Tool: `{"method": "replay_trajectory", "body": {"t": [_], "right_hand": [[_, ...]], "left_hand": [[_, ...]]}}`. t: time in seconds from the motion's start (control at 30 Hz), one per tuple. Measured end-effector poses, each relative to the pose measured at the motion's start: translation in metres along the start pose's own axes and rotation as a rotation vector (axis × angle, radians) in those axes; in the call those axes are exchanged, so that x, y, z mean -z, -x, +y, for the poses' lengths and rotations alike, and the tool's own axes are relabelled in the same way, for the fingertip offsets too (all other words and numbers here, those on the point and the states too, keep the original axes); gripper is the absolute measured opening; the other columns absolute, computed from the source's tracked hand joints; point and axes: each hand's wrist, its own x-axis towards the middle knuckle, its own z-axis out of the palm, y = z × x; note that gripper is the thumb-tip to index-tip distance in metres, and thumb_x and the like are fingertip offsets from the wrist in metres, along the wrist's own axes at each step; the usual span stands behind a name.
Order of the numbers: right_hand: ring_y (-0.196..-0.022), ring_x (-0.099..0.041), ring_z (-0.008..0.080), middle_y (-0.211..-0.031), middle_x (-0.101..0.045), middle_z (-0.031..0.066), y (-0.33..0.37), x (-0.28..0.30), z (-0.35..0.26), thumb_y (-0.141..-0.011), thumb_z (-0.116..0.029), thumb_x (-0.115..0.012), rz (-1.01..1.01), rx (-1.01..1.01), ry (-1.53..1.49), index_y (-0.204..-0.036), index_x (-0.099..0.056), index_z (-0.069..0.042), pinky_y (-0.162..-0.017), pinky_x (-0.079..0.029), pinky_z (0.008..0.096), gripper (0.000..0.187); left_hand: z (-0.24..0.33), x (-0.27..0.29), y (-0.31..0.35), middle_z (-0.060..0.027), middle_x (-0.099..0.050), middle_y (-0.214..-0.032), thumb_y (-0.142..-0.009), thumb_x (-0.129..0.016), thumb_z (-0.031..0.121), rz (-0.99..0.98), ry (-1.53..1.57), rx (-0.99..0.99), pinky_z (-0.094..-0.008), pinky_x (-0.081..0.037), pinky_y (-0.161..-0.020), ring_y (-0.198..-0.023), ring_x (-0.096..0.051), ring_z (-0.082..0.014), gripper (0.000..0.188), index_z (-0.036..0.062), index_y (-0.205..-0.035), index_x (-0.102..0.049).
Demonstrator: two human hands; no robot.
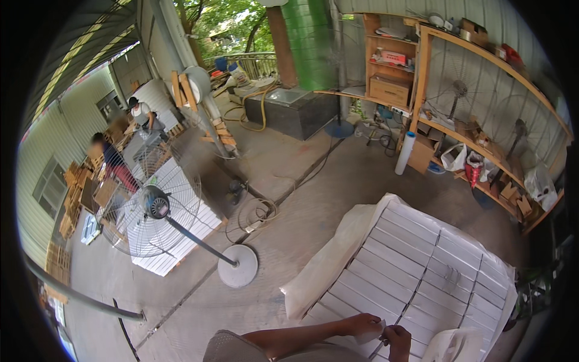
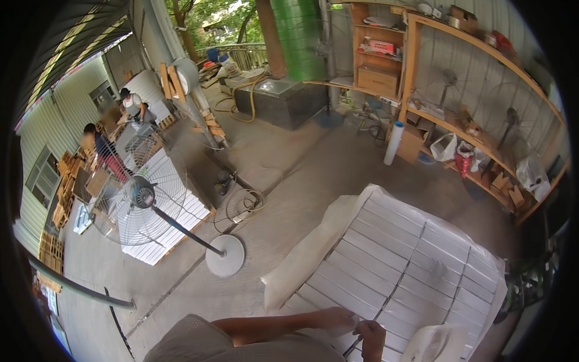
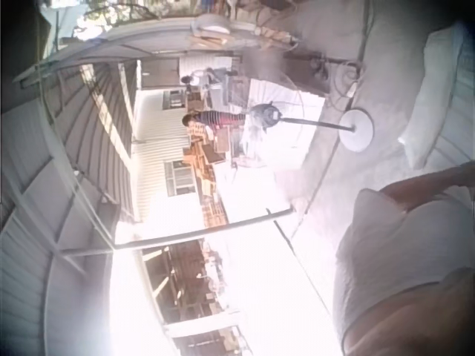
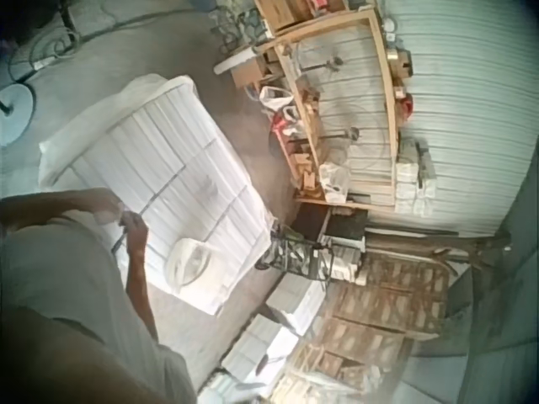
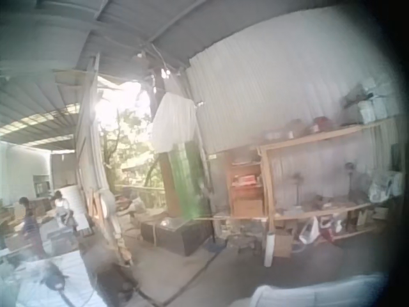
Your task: The person repeatedly tears small white labels from a roll and places them onto a large stack of white rectangular blocks arranged on a table. The person handles the labels one at a time, smoothing each onto the surface of the blocks.
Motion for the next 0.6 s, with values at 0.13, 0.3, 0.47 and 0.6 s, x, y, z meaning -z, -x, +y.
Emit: {"method": "replay_trajectory", "body": {"t": [0.13,0.3,0.47,0.6], "right_hand": [[-0.055,-0.057,0.0135,-0.067,-0.067,0.0102,0.006,0.008,-0.001,-0.081,-0.014,-0.064,0.182,0.026,-0.101,-0.085,-0.067,0.008,-0.051,-0.044,0.0258,0.023],[-0.058,-0.059,0.0138,-0.07,-0.067,0.0106,0.017,0.025,0.005,-0.083,-0.013,-0.062,0.146,0.053,-0.091,-0.086,-0.067,0.007,-0.052,-0.044,0.0257,0.02],[-0.058,-0.059,0.0125,-0.069,-0.067,0.0093,0.013,0.035,0.036,-0.085,-0.014,-0.063,0.249,0.078,-0.024,-0.084,-0.068,0.005,-0.053,-0.045,0.026,0.02],[-0.06,-0.061,0.0136,-0.072,-0.067,0.01,0.013,0.064,0.049,-0.088,-0.015,-0.062,0.246,0.147,-0.116,-0.091,-0.065,0.006,-0.052,-0.046,0.026,0.022]], "left_hand": [[0.025,0.001,0.005,-0.0047,-0.061,-0.08,-0.099,-0.046,0.038,-0.056,0.086,-0.027,-0.0278,-0.041,-0.052,-0.059,-0.051,-0.0115,0.04,0.0016,-0.104,-0.063],[0.023,-0.031,0.002,-0.0045,-0.063,-0.084,-0.097,-0.05,0.037,-0.055,0.259,0.048,-0.0307,-0.045,-0.057,-0.063,-0.056,-0.0154,0.04,0.0012,-0.11,-0.061],[0.009,-0.065,-0.021,-0.0081,-0.066,-0.083,-0.095,-0.055,0.034,0.159,-0.227,-0.084,-0.0337,-0.049,-0.067,-0.072,-0.061,-0.0187,0.037,0.0011,-0.109,-0.061],[0.032,-0.076,-0.037,-0.0097,-0.065,-0.08,-0.094,-0.057,0.031,0.15,-0.277,-0.106,-0.0326,-0.048,-0.065,-0.07,-0.058,-0.0153,0.031,0.0018,-0.104,-0.062]]}}
